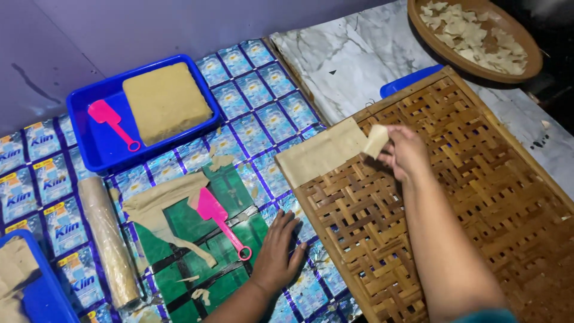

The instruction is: Rolling out dough sheets, cutting them into squares, and placing them onto a woven tray.

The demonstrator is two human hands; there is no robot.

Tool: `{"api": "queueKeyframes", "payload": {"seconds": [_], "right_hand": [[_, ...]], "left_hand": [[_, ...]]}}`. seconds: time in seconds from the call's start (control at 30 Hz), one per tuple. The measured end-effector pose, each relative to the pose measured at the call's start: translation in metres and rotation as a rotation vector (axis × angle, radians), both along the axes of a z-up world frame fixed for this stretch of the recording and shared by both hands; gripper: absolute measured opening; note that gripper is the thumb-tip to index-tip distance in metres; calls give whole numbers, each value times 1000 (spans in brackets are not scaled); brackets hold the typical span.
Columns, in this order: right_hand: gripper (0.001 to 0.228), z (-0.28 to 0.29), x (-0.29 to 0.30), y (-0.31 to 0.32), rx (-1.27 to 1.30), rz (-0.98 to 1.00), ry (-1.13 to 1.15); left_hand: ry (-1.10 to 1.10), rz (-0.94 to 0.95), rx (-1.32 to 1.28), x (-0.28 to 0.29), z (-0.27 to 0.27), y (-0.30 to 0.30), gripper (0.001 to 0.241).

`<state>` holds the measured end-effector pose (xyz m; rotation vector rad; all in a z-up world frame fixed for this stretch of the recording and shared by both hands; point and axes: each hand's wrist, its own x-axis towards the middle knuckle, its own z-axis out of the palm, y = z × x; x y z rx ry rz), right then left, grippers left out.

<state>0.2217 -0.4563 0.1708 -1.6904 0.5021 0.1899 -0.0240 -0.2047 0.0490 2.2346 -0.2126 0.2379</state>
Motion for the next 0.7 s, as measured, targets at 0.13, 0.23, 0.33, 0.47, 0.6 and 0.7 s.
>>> {"api": "queueKeyframes", "payload": {"seconds": [0.13, 0.23, 0.33, 0.47, 0.6, 0.7], "right_hand": [[32, -17, 63, -2, 252, -47, -190], [31, -55, 97, -15, 462, -72, -261], [25, -67, 95, -20, 189, -151, -91], [23, -85, 93, -34, 183, -158, -120], [20, -84, 88, -37, 136, -178, -116], [21, -65, 71, -28, 49, -168, -111]], "left_hand": [[-2, 4, 21, 2, 1, -1, 55], [-12, 13, 7, 4, 5, -1, 53], [20, 8, -1, 4, 5, -1, 52], [37, 7, 21, 4, 4, -1, 52], [48, 4, 8, 4, 6, 0, 52], [112, -2, 5, 4, 11, 0, 51]]}}
